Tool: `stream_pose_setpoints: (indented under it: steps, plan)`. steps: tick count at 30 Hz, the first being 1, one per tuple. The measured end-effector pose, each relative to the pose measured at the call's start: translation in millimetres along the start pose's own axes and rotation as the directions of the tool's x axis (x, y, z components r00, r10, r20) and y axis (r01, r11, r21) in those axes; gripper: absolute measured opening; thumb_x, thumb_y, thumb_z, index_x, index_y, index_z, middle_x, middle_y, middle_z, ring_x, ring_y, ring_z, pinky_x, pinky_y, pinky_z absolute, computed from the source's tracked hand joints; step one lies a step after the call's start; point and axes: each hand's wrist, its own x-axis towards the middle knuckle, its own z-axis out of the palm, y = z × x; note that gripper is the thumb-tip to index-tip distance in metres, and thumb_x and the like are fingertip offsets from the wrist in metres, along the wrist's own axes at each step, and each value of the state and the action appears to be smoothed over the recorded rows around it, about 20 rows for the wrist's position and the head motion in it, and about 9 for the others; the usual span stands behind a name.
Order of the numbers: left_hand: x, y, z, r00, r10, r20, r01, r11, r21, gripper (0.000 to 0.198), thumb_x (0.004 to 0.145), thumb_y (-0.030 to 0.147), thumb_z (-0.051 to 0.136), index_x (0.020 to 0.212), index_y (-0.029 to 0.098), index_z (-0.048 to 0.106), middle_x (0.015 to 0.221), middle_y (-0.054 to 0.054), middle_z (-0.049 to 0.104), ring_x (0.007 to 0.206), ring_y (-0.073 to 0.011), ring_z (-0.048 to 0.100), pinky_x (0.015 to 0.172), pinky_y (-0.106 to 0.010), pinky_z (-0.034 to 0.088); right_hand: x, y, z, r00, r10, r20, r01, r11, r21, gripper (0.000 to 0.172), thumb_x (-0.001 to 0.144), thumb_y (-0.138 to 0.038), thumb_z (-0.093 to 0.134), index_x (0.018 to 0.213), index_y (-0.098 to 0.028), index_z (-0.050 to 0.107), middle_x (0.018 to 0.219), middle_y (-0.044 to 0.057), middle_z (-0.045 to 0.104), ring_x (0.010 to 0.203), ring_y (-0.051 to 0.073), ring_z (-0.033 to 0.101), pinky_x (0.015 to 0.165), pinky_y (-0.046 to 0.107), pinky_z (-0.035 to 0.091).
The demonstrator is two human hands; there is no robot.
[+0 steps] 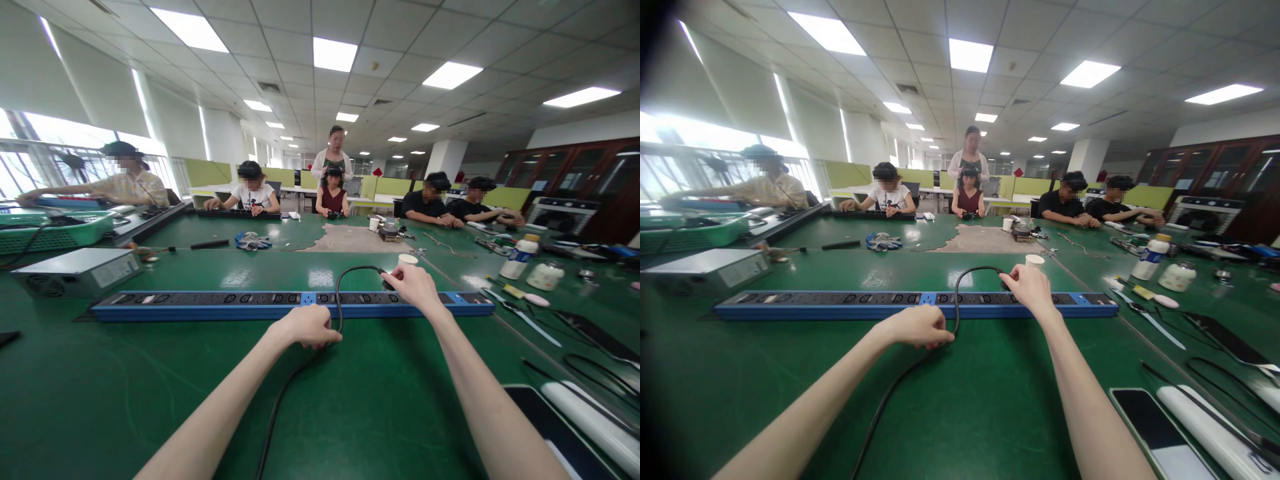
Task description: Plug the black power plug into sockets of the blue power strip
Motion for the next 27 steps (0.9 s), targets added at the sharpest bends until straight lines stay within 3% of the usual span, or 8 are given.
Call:
stream_pose_setpoints:
  steps: [2,6,10,14,17,22,24,27]
  plan:
    - [-4.8,7.6,4.8,0.998,-0.004,0.055,-0.006,0.986,0.169,0.039,0.078,0.055,0.074,0.063,0.019,0.068,0.064,-0.008,0.072,0.062,-0.025,0.072,0.07,-0.036,0.057,-3.2,-2.4,15.7,0.998,0.057,0.005,-0.057,0.997,-0.048,0.04,0.095,-0.059,0.061,0.088,-0.023,0.077,0.091,0.011,0.076,0.085,0.024,0.07,0.069,0.03,0.041]
    - [-5.0,10.4,8.9,0.999,0.029,-0.034,-0.014,0.931,0.365,0.022,0.064,0.03,0.084,0.061,0.02,0.065,0.067,-0.009,0.073,0.075,-0.0282,0.075,0.074,-0.035,0.056,-8.6,-7.2,41.9,0.993,0.111,0.027,-0.107,0.987,-0.116,0.043,0.099,-0.059,0.056,0.091,-0.021,0.075,0.094,0.013,0.076,0.088,0.025,0.072,0.073,0.031,0.044]
    - [2.9,-4.3,-2.0,0.963,0.098,-0.249,-0.059,0.985,0.159,0.018,0.081,0.031,0.073,0.067,0.021,0.067,0.073,-0.006,0.076,0.076,-0.0231,0.074,0.069,-0.029,0.052,-10.5,-7.1,53.2,0.991,0.131,-0.02,-0.133,0.971,-0.198,0.045,0.102,-0.058,0.051,0.097,-0.019,0.073,0.1,0.015,0.076,0.093,0.027,0.073,0.076,0.031,0.045]
    - [9.7,-10.7,-13.2,0.855,0.059,-0.516,-0.077,0.997,-0.013,0.032,0.098,0.041,0.057,0.075,0.023,0.069,0.074,-0.004,0.076,0.076,-0.0201,0.072,0.07,-0.028,0.049,-10.9,-3.2,55.8,0.983,0.182,-0.005,-0.179,0.961,-0.21,0.048,0.104,-0.06,0.047,0.097,-0.02,0.072,0.098,0.014,0.076,0.095,0.028,0.073,0.075,0.032,0.044]
    - [13.0,-8.6,-9.7,0.82,0.052,-0.57,-0.056,0.998,0.011,0.032,0.098,0.044,0.058,0.077,0.023,0.07,0.074,-0.003,0.076,0.076,-0.0205,0.071,0.067,-0.028,0.045,-12.2,-2.0,57.7,0.981,0.192,-0.007,-0.189,0.959,-0.209,0.048,0.105,-0.06,0.045,0.097,-0.02,0.07,0.099,0.013,0.076,0.095,0.028,0.073,0.074,0.032,0.044]
    - [23.2,-15.2,8.2,0.809,0.137,-0.572,-0.035,0.982,0.185,0.04,0.103,0.05,0.051,0.083,0.025,0.073,0.08,-0.005,0.076,0.077,-0.0215,0.07,0.067,-0.03,0.042,-18.8,-9.2,65.0,0.993,0.113,-0.04,-0.12,0.961,-0.25,0.044,0.108,-0.055,0.042,0.1,-0.019,0.066,0.103,0.013,0.073,0.092,0.025,0.071,0.073,0.03,0.043]
    - [30.3,-25.9,16.8,0.751,0.157,-0.642,-0.004,0.972,0.233,0.044,0.107,0.047,0.042,0.088,0.025,0.074,0.086,-0.006,0.076,0.085,-0.023,0.07,0.071,-0.032,0.045,-22.4,-14.1,69.1,0.996,0.049,-0.071,-0.069,0.95,-0.304,0.041,0.108,-0.053,0.043,0.103,-0.018,0.064,0.105,0.014,0.071,0.096,0.025,0.069,0.074,0.03,0.043]
    - [41.6,-49.3,32.1,0.608,0.218,-0.763,0.04,0.952,0.304,0.035,0.108,0.035,0.041,0.107,0.023,0.074,0.106,-0.009,0.077,0.106,-0.0252,0.068,0.087,-0.036,0.049,-26.9,-19.9,74.9,0.993,0.003,-0.12,-0.048,0.927,-0.373,0.038,0.108,-0.051,0.044,0.105,-0.017,0.062,0.108,0.014,0.068,0.102,0.025,0.067,0.072,0.03,0.043]
